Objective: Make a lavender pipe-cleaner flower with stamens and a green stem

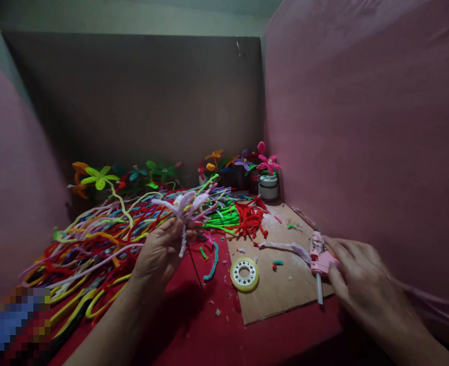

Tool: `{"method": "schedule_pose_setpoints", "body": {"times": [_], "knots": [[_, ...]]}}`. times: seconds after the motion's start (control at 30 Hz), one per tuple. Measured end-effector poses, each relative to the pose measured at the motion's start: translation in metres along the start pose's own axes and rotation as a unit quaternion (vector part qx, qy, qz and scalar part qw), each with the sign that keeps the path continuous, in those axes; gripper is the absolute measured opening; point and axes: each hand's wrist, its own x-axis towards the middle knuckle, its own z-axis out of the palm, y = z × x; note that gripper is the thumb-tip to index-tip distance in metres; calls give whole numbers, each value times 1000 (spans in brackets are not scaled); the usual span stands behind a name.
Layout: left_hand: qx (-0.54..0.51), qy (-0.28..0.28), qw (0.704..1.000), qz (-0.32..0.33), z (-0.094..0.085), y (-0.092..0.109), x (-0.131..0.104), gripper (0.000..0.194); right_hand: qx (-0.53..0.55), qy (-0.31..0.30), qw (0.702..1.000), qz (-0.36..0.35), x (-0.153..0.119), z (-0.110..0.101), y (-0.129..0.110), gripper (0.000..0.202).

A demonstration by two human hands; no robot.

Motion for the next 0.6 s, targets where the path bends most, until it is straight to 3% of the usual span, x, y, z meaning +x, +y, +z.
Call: {"method": "schedule_pose_setpoints", "body": {"times": [0.07,0.1,0.17,0.2,0.3,0.37,0.4,0.47,0.6], "knots": [[-7,-24,1000,-11,2,0,-3,22,154,-24,988,12,12,-6,-32,28],[-12,-35,999,-16,4,0,-5,22,250,-91,964,16,20,-7,-49,27],[-20,-57,998,-27,6,0,-10,22,431,-208,875,67,38,-2,-84,27],[-26,-69,997,-35,7,-1,-12,21,508,-235,824,90,48,2,-100,28],[-44,-102,992,-67,9,-3,-17,18,699,-207,670,138,77,20,-136,29],[-56,-117,988,-87,10,-5,-19,18,770,-205,590,130,90,31,-151,27],[-61,-123,986,-96,10,-6,-20,18,789,-213,564,116,95,35,-156,26],[-67,-131,983,-111,11,-8,-21,19,807,-214,542,94,99,40,-161,22],[-72,-146,979,-125,12,-8,-22,17,806,-202,553,61,97,46,-159,13]]}}
